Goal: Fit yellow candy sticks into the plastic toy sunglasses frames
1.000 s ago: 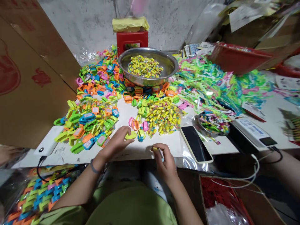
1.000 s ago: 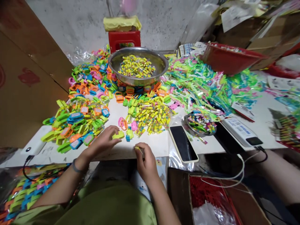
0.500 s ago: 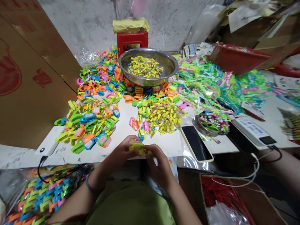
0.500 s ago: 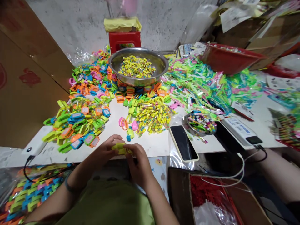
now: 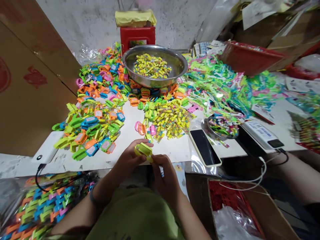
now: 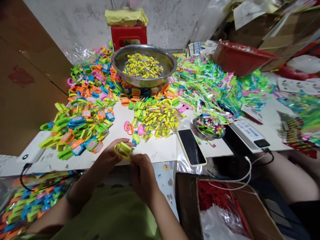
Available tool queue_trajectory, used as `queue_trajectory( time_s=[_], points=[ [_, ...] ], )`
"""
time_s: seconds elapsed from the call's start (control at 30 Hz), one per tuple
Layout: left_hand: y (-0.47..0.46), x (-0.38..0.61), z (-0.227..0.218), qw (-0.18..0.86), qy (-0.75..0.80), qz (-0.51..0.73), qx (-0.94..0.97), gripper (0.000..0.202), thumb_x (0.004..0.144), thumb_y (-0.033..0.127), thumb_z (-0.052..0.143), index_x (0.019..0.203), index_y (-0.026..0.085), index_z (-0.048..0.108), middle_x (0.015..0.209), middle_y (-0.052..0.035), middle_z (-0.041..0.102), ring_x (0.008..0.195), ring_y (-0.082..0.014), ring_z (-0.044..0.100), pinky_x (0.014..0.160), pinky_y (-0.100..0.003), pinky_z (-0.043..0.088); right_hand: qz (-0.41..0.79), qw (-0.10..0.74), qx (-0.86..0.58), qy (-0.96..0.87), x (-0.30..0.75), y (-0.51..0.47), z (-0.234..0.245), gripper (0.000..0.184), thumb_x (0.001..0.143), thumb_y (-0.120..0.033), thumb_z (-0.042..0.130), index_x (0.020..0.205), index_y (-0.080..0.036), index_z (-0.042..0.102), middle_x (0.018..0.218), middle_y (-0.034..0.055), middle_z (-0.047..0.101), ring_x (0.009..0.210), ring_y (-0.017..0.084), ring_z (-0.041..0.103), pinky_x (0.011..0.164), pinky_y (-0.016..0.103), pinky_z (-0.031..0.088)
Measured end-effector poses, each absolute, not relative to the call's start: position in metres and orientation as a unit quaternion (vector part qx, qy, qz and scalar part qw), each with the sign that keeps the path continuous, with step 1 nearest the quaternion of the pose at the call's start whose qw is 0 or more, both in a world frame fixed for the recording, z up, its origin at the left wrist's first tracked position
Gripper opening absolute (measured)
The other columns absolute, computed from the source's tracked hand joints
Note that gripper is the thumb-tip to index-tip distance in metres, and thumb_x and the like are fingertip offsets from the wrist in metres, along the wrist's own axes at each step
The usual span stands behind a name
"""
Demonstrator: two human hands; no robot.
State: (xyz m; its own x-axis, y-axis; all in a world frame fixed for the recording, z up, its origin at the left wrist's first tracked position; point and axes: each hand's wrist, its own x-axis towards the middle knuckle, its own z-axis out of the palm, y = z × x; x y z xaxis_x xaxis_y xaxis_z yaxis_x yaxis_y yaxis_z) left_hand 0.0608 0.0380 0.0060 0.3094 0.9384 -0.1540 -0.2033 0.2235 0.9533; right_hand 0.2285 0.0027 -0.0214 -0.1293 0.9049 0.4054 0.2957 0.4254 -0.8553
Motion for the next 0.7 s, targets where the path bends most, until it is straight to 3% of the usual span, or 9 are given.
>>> queue_trajectory(
  time_s=[0.17, 0.23, 0.3, 0.4, 0.6, 0.7],
  points=[
    [0.033, 0.057, 0.004, 0.656, 0.354, 0.421, 0.517, 0.061, 0.085, 0.047, 0.064, 0.137, 0.024, 0.041, 0.15, -0.0158, 0.041, 0.13, -0.0279, 0.051, 0.101, -0.037, 0.046, 0.295, 0.5, -0.454, -0.676, 0.232, 0.003, -0.025, 0.015, 0.097, -0.017, 0.042, 0.105, -0.023, 0.053, 0.091, 0.0042, 0.061, 0.083, 0.017, 0.061, 0.072, 0.031, 0.051],
    [0.035, 0.056, 0.002, 0.653, 0.37, 0.428, 0.504, 0.057, 0.082, 0.043, 0.069, 0.13, 0.023, 0.043, 0.143, -0.0164, 0.05, 0.122, -0.0268, 0.058, 0.096, -0.037, 0.05, 0.309, 0.488, -0.463, -0.672, 0.234, 0.002, -0.026, 0.014, 0.097, -0.019, 0.043, 0.104, -0.023, 0.055, 0.089, 0.0039, 0.063, 0.081, 0.017, 0.062, 0.07, 0.03, 0.051],
    [0.038, 0.057, 0.0, 0.65, 0.407, 0.436, 0.471, 0.056, 0.075, 0.044, 0.076, 0.115, 0.02, 0.045, 0.12, -0.0144, 0.067, 0.101, -0.0243, 0.068, 0.084, -0.036, 0.054, 0.325, 0.484, -0.47, -0.663, 0.234, 0.0, -0.025, 0.014, 0.096, -0.021, 0.045, 0.105, -0.022, 0.055, 0.089, 0.0044, 0.065, 0.08, 0.017, 0.064, 0.069, 0.029, 0.052],
    [0.041, 0.061, 0.0, 0.613, 0.469, 0.419, 0.479, 0.05, 0.07, 0.046, 0.078, 0.099, 0.019, 0.049, 0.092, -0.0073, 0.072, 0.082, -0.0202, 0.07, 0.074, -0.032, 0.054, 0.332, 0.506, -0.483, -0.634, 0.236, -0.002, -0.02, 0.016, 0.095, -0.022, 0.048, 0.11, -0.023, 0.054, 0.092, 0.0049, 0.067, 0.082, 0.017, 0.067, 0.069, 0.028, 0.053],
    [0.036, 0.071, 0.006, 0.444, 0.471, 0.392, 0.654, 0.034, 0.072, 0.036, 0.077, 0.1, 0.021, 0.065, 0.098, -0.0046, 0.07, 0.093, -0.0193, 0.065, 0.085, -0.031, 0.051, 0.253, 0.49, -0.47, -0.689, 0.245, 0.007, 0.0, 0.011, 0.093, -0.018, 0.051, 0.098, -0.024, 0.058, 0.089, 0.0039, 0.065, 0.084, 0.018, 0.063, 0.072, 0.03, 0.051],
    [0.033, 0.072, 0.006, 0.423, 0.434, 0.397, 0.689, 0.034, 0.073, 0.036, 0.077, 0.102, 0.022, 0.065, 0.098, -0.0043, 0.068, 0.091, -0.0181, 0.064, 0.08, -0.029, 0.053, 0.239, 0.48, -0.473, -0.699, 0.249, 0.01, 0.005, 0.011, 0.093, -0.017, 0.052, 0.098, -0.024, 0.058, 0.09, 0.0037, 0.064, 0.085, 0.018, 0.061, 0.072, 0.031, 0.05]
  ],
)
